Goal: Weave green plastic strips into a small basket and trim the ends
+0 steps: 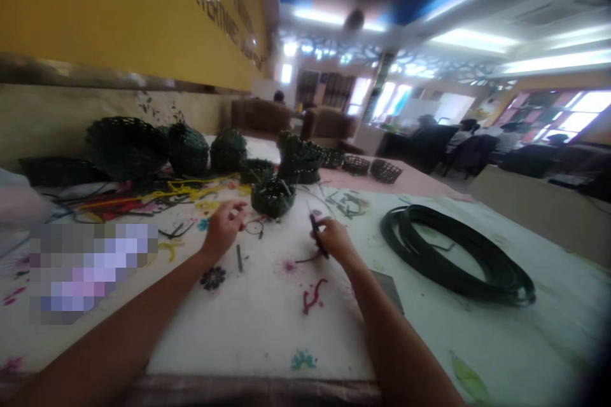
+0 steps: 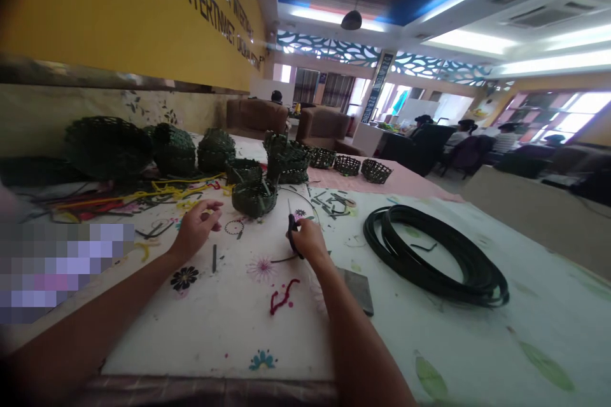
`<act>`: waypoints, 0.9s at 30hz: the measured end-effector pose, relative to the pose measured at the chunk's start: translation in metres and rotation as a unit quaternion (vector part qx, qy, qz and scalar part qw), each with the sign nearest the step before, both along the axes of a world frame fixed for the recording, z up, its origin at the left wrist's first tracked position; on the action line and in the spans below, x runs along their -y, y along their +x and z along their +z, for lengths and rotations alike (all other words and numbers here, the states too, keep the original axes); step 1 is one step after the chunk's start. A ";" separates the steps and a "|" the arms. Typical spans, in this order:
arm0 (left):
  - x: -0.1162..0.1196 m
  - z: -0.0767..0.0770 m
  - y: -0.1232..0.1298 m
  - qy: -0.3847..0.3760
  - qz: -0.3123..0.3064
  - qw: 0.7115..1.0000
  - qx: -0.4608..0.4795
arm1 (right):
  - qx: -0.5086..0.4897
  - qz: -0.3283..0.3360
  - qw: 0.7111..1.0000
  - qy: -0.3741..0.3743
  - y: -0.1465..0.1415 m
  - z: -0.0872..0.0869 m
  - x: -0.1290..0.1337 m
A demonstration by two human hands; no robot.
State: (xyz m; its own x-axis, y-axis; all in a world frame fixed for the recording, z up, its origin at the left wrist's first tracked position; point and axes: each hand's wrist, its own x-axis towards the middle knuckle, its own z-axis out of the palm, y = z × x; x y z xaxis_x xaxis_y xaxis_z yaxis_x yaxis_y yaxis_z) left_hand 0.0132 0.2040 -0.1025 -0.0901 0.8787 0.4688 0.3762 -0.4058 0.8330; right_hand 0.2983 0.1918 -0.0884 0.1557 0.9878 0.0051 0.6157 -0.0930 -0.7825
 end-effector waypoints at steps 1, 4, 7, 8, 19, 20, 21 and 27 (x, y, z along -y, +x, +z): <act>-0.001 0.001 0.000 0.007 0.007 1.000 -0.002 | -0.054 -0.010 0.998 0.004 0.000 0.000 0.000; -0.002 0.005 0.001 0.014 0.018 1.000 -0.013 | -0.208 -0.015 0.978 0.026 -0.003 0.001 0.001; -0.004 0.008 0.008 -0.005 0.002 0.999 -0.034 | -0.320 0.009 0.946 0.054 -0.007 0.003 0.004; -0.005 0.009 0.011 -0.014 -0.008 0.999 -0.041 | -0.346 0.017 0.936 0.063 -0.008 0.003 0.005; -0.019 0.008 0.035 -0.125 -0.106 0.986 -0.028 | -0.497 0.083 0.860 0.085 -0.015 0.008 0.013; -0.017 0.005 0.038 -0.130 -0.108 0.986 -0.009 | -0.500 0.104 0.856 0.079 -0.016 0.011 0.016; -0.015 0.002 0.041 -0.132 -0.108 0.985 0.011 | -0.499 0.129 0.854 0.073 -0.017 0.013 0.019; 0.001 -0.003 0.045 -0.086 -0.049 0.990 0.104 | -0.417 0.251 0.873 0.030 -0.037 0.022 0.042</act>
